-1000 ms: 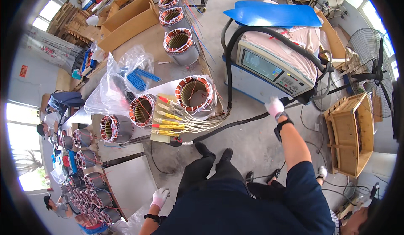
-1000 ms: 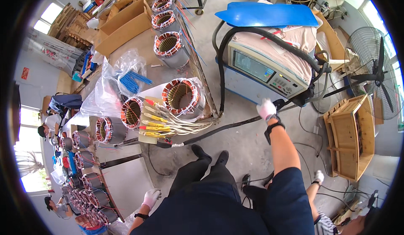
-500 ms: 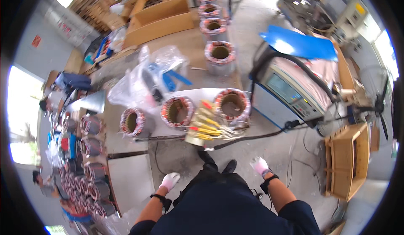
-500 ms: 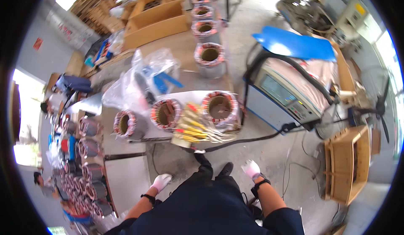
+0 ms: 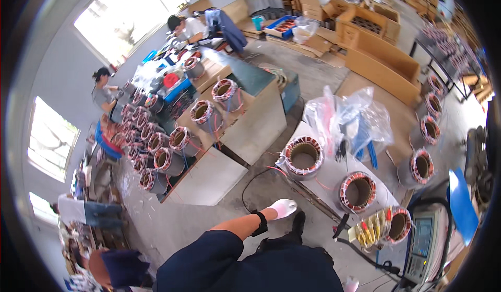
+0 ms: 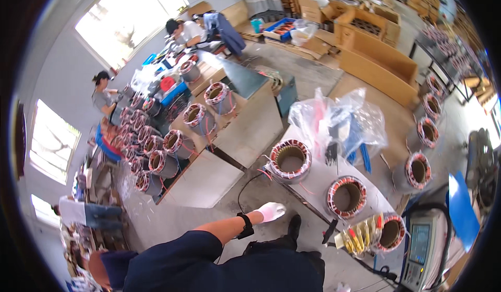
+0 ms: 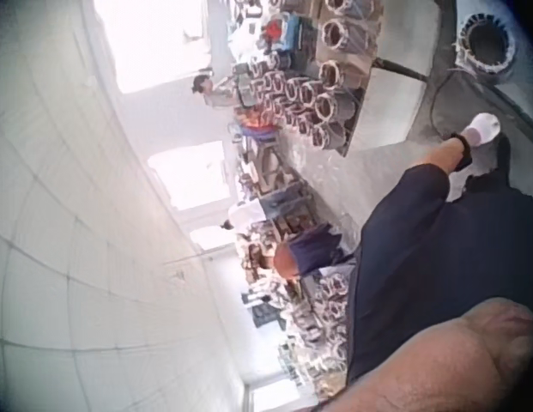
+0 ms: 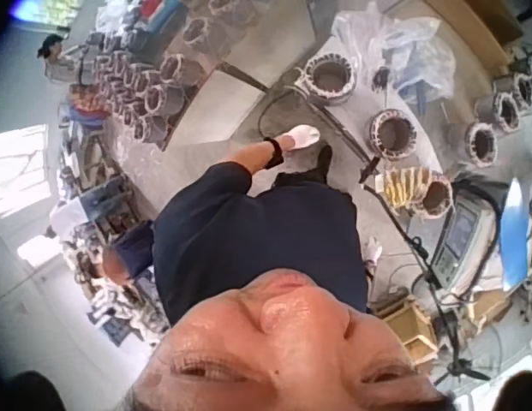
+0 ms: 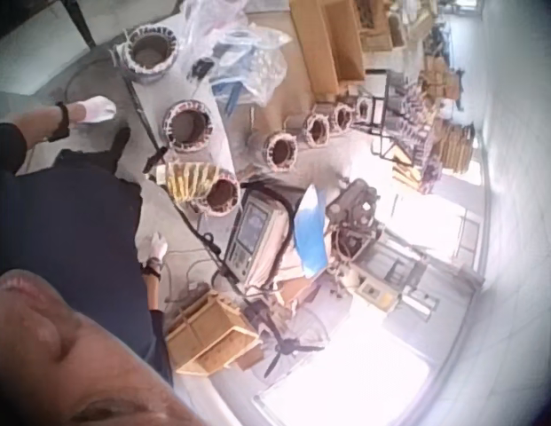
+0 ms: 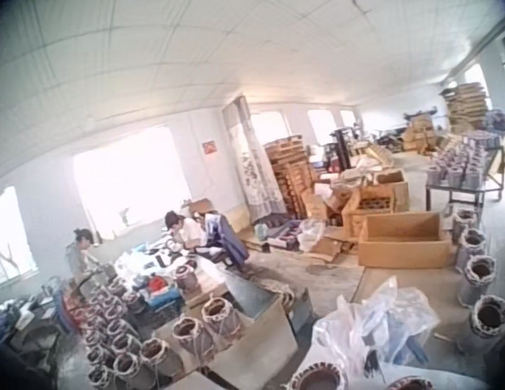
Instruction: Wiring and assembling electrical motor stators on a factory floor.
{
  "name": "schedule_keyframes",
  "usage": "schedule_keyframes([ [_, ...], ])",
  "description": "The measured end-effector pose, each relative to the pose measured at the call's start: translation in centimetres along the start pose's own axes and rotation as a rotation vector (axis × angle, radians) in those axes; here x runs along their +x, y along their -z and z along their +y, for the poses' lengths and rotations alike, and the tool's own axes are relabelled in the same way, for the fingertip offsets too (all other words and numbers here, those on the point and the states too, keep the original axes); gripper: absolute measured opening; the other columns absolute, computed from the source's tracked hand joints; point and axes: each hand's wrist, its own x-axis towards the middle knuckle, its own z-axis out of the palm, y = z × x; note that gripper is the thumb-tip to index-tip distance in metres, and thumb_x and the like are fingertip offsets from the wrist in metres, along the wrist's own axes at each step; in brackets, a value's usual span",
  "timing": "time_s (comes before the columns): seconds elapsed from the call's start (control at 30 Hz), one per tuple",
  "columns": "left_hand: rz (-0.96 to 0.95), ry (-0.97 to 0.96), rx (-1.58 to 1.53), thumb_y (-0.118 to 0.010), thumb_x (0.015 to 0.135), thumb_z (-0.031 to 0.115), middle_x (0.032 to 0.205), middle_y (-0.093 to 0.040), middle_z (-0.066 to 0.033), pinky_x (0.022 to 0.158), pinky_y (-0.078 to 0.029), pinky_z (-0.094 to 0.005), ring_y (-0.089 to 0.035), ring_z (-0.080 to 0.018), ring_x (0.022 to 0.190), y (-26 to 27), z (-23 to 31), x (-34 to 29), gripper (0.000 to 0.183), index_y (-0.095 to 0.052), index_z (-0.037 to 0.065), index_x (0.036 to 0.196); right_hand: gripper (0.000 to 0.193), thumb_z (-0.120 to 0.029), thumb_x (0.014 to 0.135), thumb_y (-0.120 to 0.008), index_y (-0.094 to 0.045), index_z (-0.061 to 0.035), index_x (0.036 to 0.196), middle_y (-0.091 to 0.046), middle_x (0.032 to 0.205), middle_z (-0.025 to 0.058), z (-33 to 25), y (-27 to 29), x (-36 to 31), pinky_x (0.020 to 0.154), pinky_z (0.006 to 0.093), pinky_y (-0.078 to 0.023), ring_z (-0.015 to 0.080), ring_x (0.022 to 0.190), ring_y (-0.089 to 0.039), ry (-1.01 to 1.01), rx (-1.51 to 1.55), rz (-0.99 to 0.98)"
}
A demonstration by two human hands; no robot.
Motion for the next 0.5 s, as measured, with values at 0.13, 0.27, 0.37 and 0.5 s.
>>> schedule_keyframes([
  [0.13,0.436,-0.196,-0.183,-0.058,0.095,0.018,0.104,-0.069,-0.0173,0.085,-0.054,-0.0435,-0.066,-0.0380,0.097,2.9,3.6,0.3,0.025,-0.066,0.004,0.113,0.027,-0.031,0.087,-0.064,-0.065,-0.0185,0.112,-0.067,0.112,0.0136,2.5,-1.9,3.5,0.074,0.0528,-0.052,0.0403,0.087,-0.066,0.248,-0.006,0.146],
  [0.27,0.694,-0.325,-0.267,-0.062,0.093,0.007,0.105,-0.067,-0.0162,0.086,-0.054,-0.0386,-0.067,-0.0337,0.097,8.1,8.7,-0.3,0.027,-0.063,0.003,0.119,0.029,-0.030,0.087,-0.063,-0.065,-0.0171,0.112,-0.065,0.118,0.0095,-0.3,3.4,6.8,0.073,0.0534,-0.052,0.0372,0.087,-0.067,0.079,0.320,-0.141],
  [0.37,0.908,-0.455,-0.250,-0.063,0.090,0.000,0.105,-0.067,-0.0158,0.086,-0.054,-0.0367,-0.068,-0.0315,0.096,11.5,10.3,-1.0,0.029,-0.063,0.002,0.119,0.027,-0.024,0.085,-0.064,-0.064,-0.0162,0.112,-0.068,0.107,0.0097,1.4,3.8,8.2,0.067,0.0500,-0.052,0.0332,0.084,-0.068,0.315,0.170,-0.037],
  [0.5,1.083,-0.369,-0.180,-0.064,0.090,0.001,0.102,-0.068,-0.0145,0.084,-0.055,-0.0366,-0.068,-0.0316,0.094,14.4,11.8,-1.4,0.025,-0.064,0.002,0.115,0.027,-0.022,0.086,-0.064,-0.064,-0.0158,0.112,-0.069,0.102,0.0096,2.6,4.7,8.8,0.065,0.0483,-0.052,0.0322,0.082,-0.068,0.051,0.589,-0.178],
])
